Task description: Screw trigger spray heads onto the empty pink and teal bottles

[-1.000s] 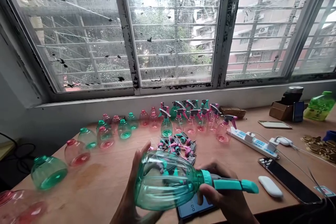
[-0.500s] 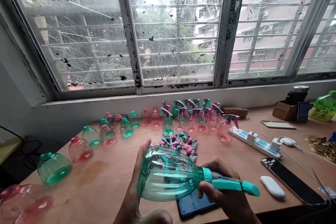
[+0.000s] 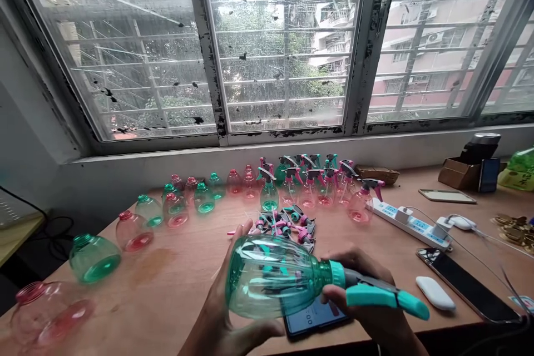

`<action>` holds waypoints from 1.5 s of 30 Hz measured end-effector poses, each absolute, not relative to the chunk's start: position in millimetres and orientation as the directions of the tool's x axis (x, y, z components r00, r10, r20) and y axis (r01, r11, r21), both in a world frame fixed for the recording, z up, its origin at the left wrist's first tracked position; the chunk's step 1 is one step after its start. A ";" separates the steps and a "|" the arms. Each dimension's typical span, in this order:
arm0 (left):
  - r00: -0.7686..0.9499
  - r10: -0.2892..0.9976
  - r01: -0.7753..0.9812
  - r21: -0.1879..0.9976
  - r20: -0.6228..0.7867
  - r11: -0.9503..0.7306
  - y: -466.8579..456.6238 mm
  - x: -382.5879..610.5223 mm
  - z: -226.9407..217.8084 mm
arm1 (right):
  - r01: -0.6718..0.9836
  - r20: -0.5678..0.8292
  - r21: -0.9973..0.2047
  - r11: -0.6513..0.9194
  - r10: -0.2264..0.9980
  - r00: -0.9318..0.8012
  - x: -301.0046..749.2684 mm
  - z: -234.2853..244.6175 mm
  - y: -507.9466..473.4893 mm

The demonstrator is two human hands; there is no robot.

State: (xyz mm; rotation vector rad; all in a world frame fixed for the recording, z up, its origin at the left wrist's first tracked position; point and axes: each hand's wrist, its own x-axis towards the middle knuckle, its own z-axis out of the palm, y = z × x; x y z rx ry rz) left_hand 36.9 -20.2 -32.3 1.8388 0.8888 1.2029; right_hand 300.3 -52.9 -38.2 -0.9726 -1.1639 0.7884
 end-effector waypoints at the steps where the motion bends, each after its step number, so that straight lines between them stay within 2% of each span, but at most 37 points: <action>1: 0.306 0.847 0.118 0.865 0.435 -0.488 -18.5 38.0 -33.8 | -0.044 0.372 -0.919 0.391 0.900 0.227 299.1 -37.0 -53.0; 6: 0.292 0.810 -0.023 0.851 0.508 -0.525 -7.6 39.7 -42.3 | -0.242 0.307 -0.908 0.343 0.935 0.177 289.9 -31.3 -53.2; 12: 0.336 0.787 0.045 0.826 0.517 -0.561 -8.1 27.6 -38.4 | 0.004 0.397 -0.912 0.410 0.882 0.252 291.6 -37.2 -58.4; 15: 0.330 0.797 0.105 0.819 0.506 -0.564 -14.3 28.7 -35.2 | -0.085 0.349 -0.922 0.378 0.906 0.239 289.5 -35.2 -59.1; 18: 0.315 0.794 0.067 0.822 0.520 -0.565 -17.5 33.2 -34.4 | -0.210 0.306 -0.914 0.346 0.931 0.200 286.5 -32.0 -58.3; 24: 0.330 0.804 0.117 0.824 0.494 -0.555 -15.6 32.6 -30.5 | -0.118 0.321 -0.927 0.356 0.916 0.240 287.4 -32.1 -57.4; 31: 0.294 0.787 0.149 0.787 0.543 -0.598 -21.1 38.7 -31.8 | -0.322 0.313 -0.880 0.349 0.936 0.158 284.9 -31.1 -54.4; 35: 0.324 0.818 0.150 0.828 0.475 -0.540 -22.2 35.9 -26.5 | -0.293 0.305 -0.891 0.346 0.936 0.176 282.8 -29.1 -55.8; 41: 0.285 0.759 0.121 0.763 0.586 -0.635 -17.3 35.6 -26.1 | -0.373 0.302 -0.867 0.332 0.943 0.136 282.4 -30.6 -53.0; 45: 0.277 0.782 0.154 0.778 0.558 -0.609 -20.4 35.8 -24.9 | -0.360 0.299 -0.872 0.332 0.943 0.146 280.8 -30.5 -52.7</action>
